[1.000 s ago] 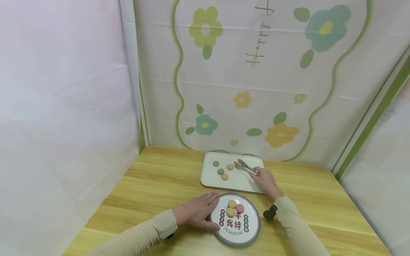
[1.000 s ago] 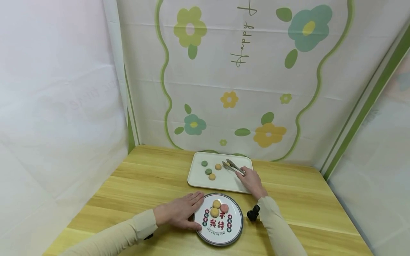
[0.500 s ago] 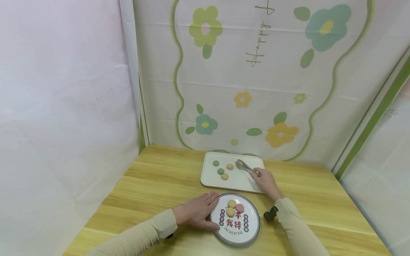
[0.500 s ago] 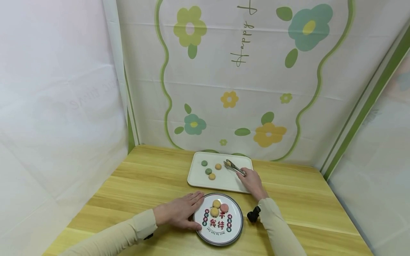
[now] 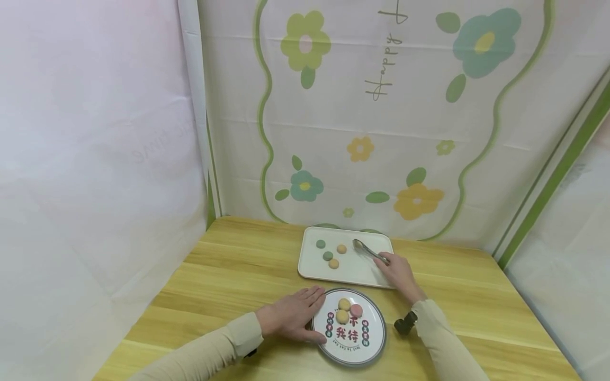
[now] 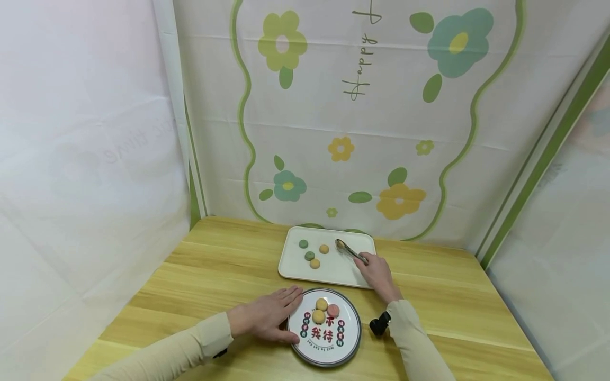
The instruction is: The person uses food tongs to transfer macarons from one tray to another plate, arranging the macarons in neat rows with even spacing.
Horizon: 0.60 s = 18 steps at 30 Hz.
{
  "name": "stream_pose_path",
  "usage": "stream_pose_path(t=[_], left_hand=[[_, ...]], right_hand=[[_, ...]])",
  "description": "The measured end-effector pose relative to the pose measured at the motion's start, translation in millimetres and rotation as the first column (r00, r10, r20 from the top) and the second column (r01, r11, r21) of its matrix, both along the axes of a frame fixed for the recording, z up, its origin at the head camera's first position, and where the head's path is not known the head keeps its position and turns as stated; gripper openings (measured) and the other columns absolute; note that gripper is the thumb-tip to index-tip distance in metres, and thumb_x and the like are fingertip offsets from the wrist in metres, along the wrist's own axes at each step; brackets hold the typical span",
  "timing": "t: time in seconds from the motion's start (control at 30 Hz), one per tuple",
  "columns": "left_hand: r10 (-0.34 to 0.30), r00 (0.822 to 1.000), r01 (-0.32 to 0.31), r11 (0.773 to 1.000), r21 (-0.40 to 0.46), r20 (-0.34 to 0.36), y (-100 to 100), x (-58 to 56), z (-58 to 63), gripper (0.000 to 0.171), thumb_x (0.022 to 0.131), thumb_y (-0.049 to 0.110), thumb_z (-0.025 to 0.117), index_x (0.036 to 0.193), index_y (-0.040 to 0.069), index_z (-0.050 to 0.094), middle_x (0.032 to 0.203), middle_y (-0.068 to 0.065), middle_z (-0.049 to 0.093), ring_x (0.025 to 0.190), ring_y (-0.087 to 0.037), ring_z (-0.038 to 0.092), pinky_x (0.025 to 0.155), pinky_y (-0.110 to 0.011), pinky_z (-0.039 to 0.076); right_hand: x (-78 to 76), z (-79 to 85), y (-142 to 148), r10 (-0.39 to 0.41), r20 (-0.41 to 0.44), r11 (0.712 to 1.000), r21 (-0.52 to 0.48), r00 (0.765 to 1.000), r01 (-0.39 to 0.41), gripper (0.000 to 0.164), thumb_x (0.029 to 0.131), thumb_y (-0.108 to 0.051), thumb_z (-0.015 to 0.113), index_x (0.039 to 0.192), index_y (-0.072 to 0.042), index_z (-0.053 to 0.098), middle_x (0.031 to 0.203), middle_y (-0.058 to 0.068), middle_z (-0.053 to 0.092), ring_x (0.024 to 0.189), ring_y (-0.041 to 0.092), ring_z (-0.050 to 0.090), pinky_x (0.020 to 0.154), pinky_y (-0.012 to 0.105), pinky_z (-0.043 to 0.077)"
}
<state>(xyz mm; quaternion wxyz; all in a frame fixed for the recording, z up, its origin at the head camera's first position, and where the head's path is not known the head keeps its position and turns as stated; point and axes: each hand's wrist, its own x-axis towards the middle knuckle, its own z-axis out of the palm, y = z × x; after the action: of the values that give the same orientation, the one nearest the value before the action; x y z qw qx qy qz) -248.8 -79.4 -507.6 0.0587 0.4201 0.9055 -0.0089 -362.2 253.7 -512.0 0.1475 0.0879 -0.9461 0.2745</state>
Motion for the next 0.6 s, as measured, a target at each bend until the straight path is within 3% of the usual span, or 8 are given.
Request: stream_pose_path(t=[0.6], left_hand=[[0.010,1.000,-0.010,1.000,-0.009,0.018,0,-0.4,0.6,0.108,0.085,0.086,0.021,0.158,0.006,0.015,0.166,-0.012,0.012,0.154,-0.024,0.013,0.126,-0.037,0.018]], right_hand=[[17.3,10.4,4,0.023,-0.029,0.998,-0.060,0.999,-0.025,0.029,0.089,-0.028,0.071,0.107,-0.005,0.074,0.086,0.014,0.074,0.065,0.016,0.055,0.060,0.029,0.047]])
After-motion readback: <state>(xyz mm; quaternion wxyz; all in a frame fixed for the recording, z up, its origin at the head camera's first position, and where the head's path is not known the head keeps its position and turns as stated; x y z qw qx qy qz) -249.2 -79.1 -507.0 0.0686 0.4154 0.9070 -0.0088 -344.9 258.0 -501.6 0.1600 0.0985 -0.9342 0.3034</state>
